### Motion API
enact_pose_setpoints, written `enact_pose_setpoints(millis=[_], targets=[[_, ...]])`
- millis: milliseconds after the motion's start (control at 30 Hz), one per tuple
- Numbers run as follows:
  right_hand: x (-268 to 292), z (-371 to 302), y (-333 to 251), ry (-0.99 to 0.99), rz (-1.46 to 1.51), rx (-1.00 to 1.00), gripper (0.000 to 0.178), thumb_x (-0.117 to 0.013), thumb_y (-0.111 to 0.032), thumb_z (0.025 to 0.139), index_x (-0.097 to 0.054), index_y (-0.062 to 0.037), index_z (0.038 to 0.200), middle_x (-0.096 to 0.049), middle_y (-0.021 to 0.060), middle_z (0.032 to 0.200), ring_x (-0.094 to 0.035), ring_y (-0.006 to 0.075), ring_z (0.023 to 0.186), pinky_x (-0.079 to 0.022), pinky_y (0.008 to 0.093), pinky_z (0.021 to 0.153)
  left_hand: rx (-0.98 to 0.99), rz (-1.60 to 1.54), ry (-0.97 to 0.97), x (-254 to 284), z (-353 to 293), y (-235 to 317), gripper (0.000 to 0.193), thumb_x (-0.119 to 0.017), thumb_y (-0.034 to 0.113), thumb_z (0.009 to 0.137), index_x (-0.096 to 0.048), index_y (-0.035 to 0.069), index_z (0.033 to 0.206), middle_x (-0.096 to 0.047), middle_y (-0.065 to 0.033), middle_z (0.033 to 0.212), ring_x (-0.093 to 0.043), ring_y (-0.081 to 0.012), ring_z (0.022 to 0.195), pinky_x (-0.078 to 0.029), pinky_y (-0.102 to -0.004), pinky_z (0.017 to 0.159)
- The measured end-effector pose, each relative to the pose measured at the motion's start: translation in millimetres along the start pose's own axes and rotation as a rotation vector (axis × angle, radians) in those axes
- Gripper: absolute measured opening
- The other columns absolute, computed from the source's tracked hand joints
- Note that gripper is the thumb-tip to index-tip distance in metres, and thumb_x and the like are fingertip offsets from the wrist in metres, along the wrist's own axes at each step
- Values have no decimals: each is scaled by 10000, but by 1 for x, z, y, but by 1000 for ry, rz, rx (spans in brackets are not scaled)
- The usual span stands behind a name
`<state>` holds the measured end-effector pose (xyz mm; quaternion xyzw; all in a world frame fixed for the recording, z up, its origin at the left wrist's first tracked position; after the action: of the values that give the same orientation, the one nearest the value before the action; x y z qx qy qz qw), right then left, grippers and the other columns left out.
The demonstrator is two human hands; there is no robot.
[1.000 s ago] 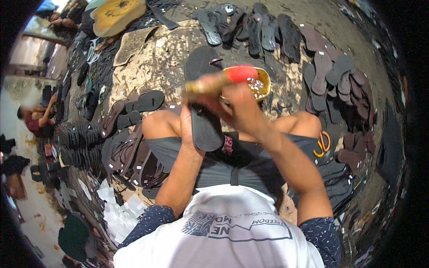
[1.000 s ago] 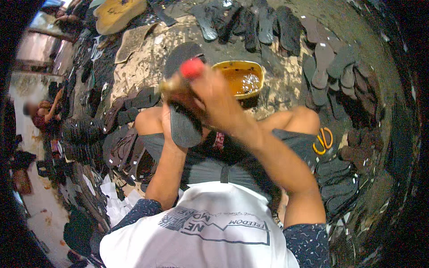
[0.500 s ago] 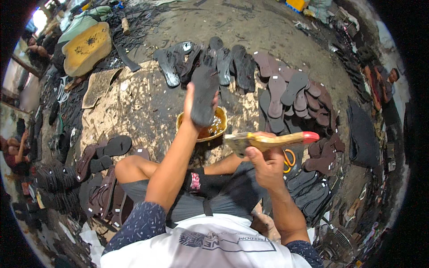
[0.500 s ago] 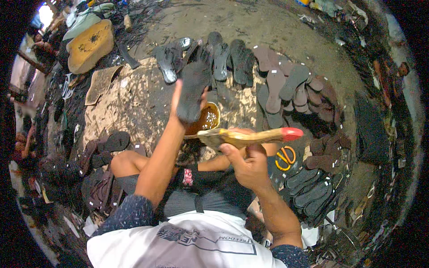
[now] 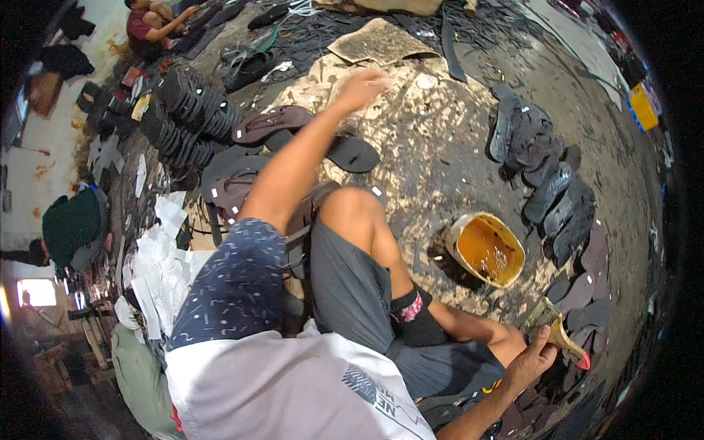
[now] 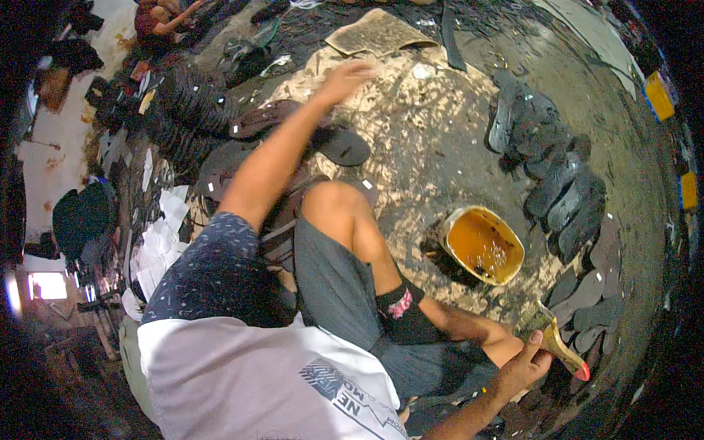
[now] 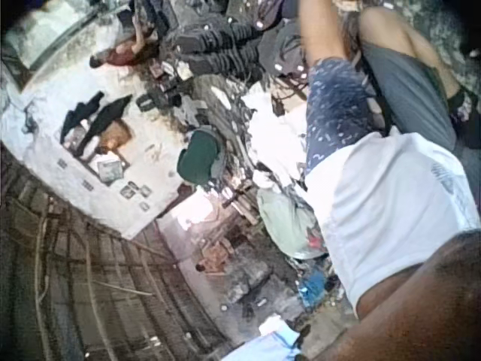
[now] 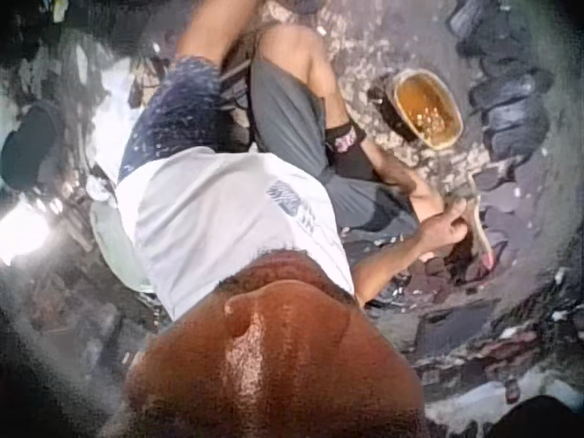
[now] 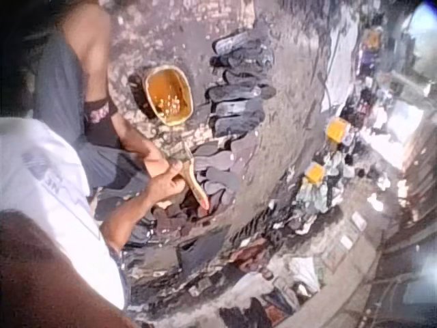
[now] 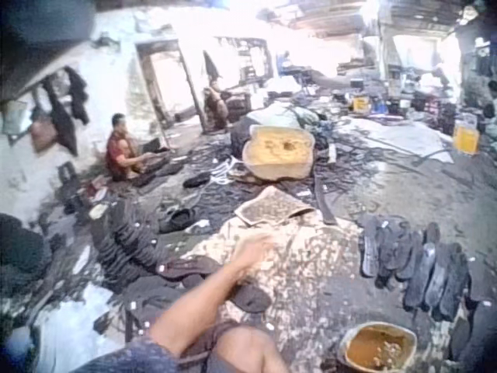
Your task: The person sits on the floor and assembles shoe parts by hand. They pick up insoles and soles, align them, and apply adhesive with a brush to bond the components together.
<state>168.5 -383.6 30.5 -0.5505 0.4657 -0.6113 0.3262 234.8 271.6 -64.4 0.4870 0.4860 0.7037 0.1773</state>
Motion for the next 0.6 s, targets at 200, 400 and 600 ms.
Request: enact_pose_setpoints(millis=[200, 400, 600], targets=[[-29, 23, -17, -131, -121, 82, 329, -667, -262, 1004, -670, 58, 1086, -674, 87, 1024, -598, 150, 899, -492, 307, 803, 535, 1457, -131, 197, -117, -81, 426, -726, 341, 861, -705, 154, 1243, -644, -203, 1296, -624, -361, 1216, -541, -500, 948], [-141, 67, 14, -561, -432, 201, 418, -727, -372, 921, -726, 1, 1111, -732, 216, 1001, -708, 325, 955, -530, 408, 858, 239, 899, 104, 210, -158, -78, 398, -608, 303, 951, -641, 110, 1297, -730, -166, 1152, -716, -341, 1016, -551, -395, 864], [-165, 72, 53, -498, -733, 633, 201, -734, -223, 826, -694, -52, 924, -694, 172, 975, -633, 382, 931, -495, 484, 817, 13, -377, 355, 156, -230, 64, 242, -577, 202, 1053, -587, 56, 1245, -653, -75, 1145, -656, -154, 995, -528, -312, 878]])
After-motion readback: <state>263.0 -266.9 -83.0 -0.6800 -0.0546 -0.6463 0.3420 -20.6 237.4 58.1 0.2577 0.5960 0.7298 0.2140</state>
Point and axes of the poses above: each hand's wrist, its own z-axis towards the middle knuckle, its own x-axis out of the back of the hand, y = z × x, the point moved 2 cm from there along z, towards the middle knuckle
